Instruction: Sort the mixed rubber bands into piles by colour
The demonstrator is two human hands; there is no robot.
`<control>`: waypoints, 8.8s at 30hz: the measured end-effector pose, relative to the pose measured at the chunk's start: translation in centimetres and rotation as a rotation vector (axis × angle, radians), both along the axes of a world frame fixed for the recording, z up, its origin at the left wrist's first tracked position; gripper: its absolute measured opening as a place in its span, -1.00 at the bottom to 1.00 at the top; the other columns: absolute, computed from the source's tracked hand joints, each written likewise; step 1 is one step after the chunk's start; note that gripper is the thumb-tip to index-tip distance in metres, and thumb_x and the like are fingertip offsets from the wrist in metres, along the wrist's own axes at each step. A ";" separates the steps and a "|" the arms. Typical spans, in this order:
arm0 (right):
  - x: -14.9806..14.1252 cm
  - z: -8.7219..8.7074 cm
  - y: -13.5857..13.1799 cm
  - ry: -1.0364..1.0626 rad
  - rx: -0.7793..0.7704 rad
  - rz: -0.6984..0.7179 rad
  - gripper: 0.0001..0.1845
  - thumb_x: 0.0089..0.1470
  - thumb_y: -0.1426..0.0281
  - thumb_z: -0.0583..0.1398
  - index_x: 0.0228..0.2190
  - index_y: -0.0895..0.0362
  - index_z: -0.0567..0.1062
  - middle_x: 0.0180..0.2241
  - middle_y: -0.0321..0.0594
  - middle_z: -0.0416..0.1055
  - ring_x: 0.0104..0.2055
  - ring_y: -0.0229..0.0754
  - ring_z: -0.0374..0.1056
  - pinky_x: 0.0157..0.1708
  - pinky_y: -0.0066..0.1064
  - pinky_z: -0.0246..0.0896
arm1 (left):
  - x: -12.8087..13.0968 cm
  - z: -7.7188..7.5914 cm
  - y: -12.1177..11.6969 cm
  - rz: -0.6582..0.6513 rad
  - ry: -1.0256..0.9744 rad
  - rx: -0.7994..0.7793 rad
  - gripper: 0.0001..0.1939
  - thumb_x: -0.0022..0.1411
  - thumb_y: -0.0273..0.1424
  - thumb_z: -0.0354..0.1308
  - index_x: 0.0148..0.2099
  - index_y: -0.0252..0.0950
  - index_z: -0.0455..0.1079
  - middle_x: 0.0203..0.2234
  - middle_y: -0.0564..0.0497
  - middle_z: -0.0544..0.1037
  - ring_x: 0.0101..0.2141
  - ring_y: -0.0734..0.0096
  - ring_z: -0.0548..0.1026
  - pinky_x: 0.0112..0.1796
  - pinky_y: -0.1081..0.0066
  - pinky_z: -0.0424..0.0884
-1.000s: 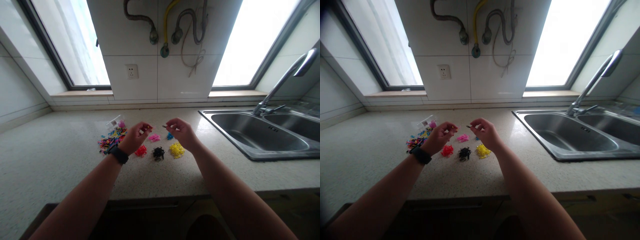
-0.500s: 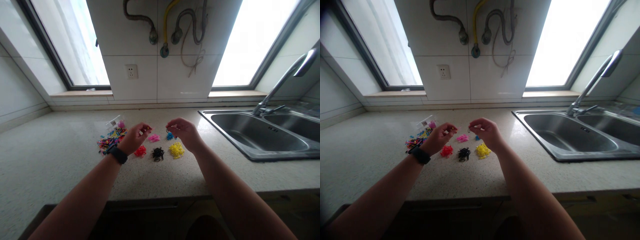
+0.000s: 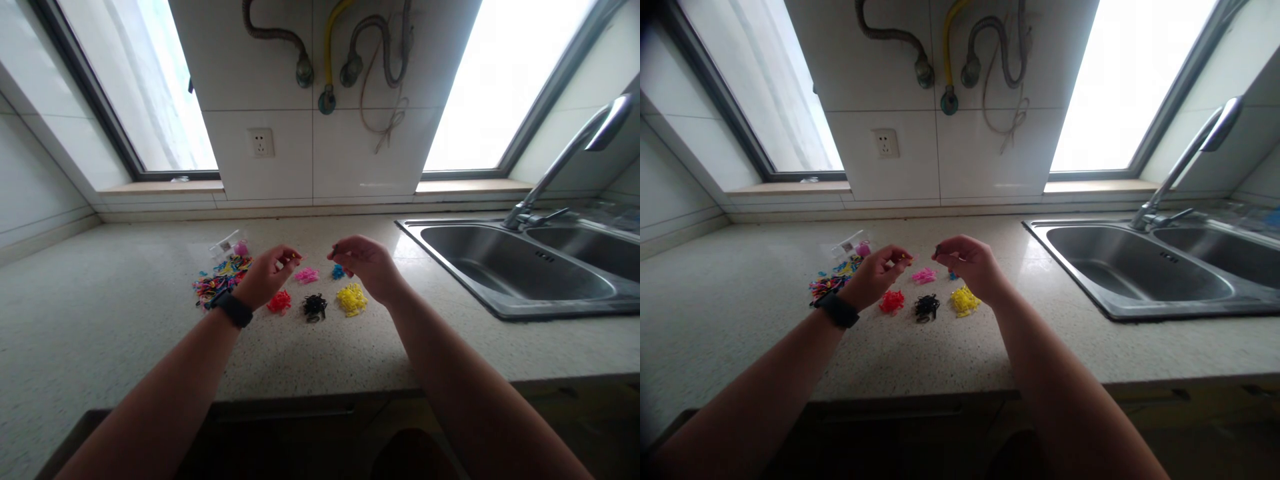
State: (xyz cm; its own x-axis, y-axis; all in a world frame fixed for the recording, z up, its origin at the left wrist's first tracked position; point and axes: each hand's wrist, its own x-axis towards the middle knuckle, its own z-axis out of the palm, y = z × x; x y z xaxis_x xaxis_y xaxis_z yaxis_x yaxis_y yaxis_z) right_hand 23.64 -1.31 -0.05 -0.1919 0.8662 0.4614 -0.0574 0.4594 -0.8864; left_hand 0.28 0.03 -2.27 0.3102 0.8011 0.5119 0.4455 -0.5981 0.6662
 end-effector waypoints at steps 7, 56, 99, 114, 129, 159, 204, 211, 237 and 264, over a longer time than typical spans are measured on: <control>0.0 0.2 -0.3 -0.036 -0.023 -0.022 -0.78 -0.07 0.27 0.34 -0.36 0.07 0.49 -0.38 -0.24 0.56 -0.52 -0.33 0.27 -0.57 -0.41 0.19 | 0.0 0.1 -0.1 0.004 -0.004 0.008 -0.79 0.33 -0.31 0.08 -0.10 -0.32 0.43 -0.32 -0.08 0.55 -0.44 0.48 0.43 -0.49 0.52 0.31; -1.4 -2.9 1.2 -0.389 0.155 -0.054 -0.77 0.13 0.28 0.26 -0.18 0.12 0.52 -0.35 -0.24 0.51 -0.45 -0.31 0.30 -0.43 -0.43 0.21 | 0.9 -0.1 -0.3 -0.166 -0.250 -0.260 -0.81 0.27 -0.30 0.18 -0.14 -0.30 0.42 -0.36 0.01 0.52 -0.50 0.56 0.37 -0.52 0.54 0.34; -1.9 -1.6 0.2 -0.297 0.155 -0.170 -0.86 0.10 0.32 0.26 -0.39 0.14 0.50 -0.60 -0.41 0.25 -0.58 -0.38 0.05 -0.59 -0.46 -0.04 | 1.1 0.8 -0.9 -0.271 -0.413 -0.333 -0.89 0.24 -0.42 0.18 -0.18 -0.33 0.39 -0.36 -0.03 0.59 -0.42 0.48 0.51 -0.48 0.50 0.40; -0.5 -0.1 -0.4 0.003 0.116 -0.082 -0.80 0.17 0.21 0.21 -0.37 0.08 0.49 -0.44 -0.29 0.44 -0.56 -0.36 0.18 -0.58 -0.42 0.10 | 0.9 0.7 -0.5 -0.193 -0.378 -0.348 -0.86 0.22 -0.41 0.17 -0.17 -0.34 0.39 -0.37 -0.05 0.58 -0.44 0.49 0.46 -0.50 0.52 0.37; 0.6 0.7 -1.3 0.009 0.057 -0.037 -0.67 0.11 0.04 0.22 -0.36 0.05 0.49 -0.43 -0.25 0.42 -0.52 -0.31 0.19 -0.54 -0.37 0.14 | 0.8 0.3 -0.3 -0.208 -0.329 -0.360 -0.88 0.25 -0.41 0.15 -0.17 -0.33 0.39 -0.34 -0.06 0.59 -0.41 0.49 0.49 -0.49 0.52 0.38; 4.6 0.6 -0.4 -1.005 0.144 -0.028 -0.87 0.10 0.34 0.25 -0.38 0.06 0.63 -0.51 -0.31 0.47 -0.51 -0.30 0.27 -0.49 -0.42 0.05 | 0.7 0.4 -0.4 -0.202 -0.303 -0.364 -0.87 0.24 -0.41 0.16 -0.15 -0.34 0.41 -0.34 -0.05 0.58 -0.41 0.49 0.48 -0.49 0.52 0.39; 6.9 0.5 0.0 -1.206 -0.331 -0.096 -0.85 0.10 0.37 0.19 -0.39 0.16 0.55 -0.45 -0.14 0.60 -0.53 -0.22 0.37 -0.54 -0.41 0.14 | 0.6 0.3 -0.5 -0.204 -0.251 -0.362 -0.82 0.23 -0.31 0.21 -0.20 -0.32 0.45 -0.44 0.03 0.49 -0.53 0.57 0.37 -0.51 0.53 0.37; 6.2 0.5 -0.2 -1.082 -0.321 -0.052 -0.89 0.11 0.40 0.17 -0.35 0.15 0.50 -0.40 -0.14 0.61 -0.45 -0.20 0.42 -0.54 -0.42 0.21 | 0.7 0.3 -0.5 -0.217 -0.255 -0.347 -0.83 0.23 -0.32 0.21 -0.21 -0.32 0.45 -0.43 0.02 0.49 -0.50 0.56 0.38 -0.51 0.54 0.37; -1.6 -1.8 -0.2 -0.464 0.172 -0.073 -0.76 0.12 0.22 0.25 -0.28 0.14 0.53 -0.47 -0.32 0.41 -0.52 -0.34 0.13 -0.52 -0.45 0.03 | 1.4 0.3 -0.8 -0.294 -0.341 -0.425 -0.85 0.22 -0.36 0.21 -0.19 -0.32 0.41 -0.39 0.02 0.49 -0.44 0.51 0.43 -0.49 0.51 0.40; -1.7 -1.1 -0.3 -0.344 0.066 -0.099 -0.91 0.06 0.35 0.22 -0.40 0.12 0.44 -0.51 -0.33 0.32 -0.51 -0.33 0.10 -0.53 -0.41 0.02 | 1.2 0.4 -1.0 -0.329 -0.674 -0.426 -0.92 0.17 -0.43 0.22 -0.24 -0.28 0.41 -0.39 0.07 0.44 -0.45 0.55 0.39 -0.50 0.55 0.32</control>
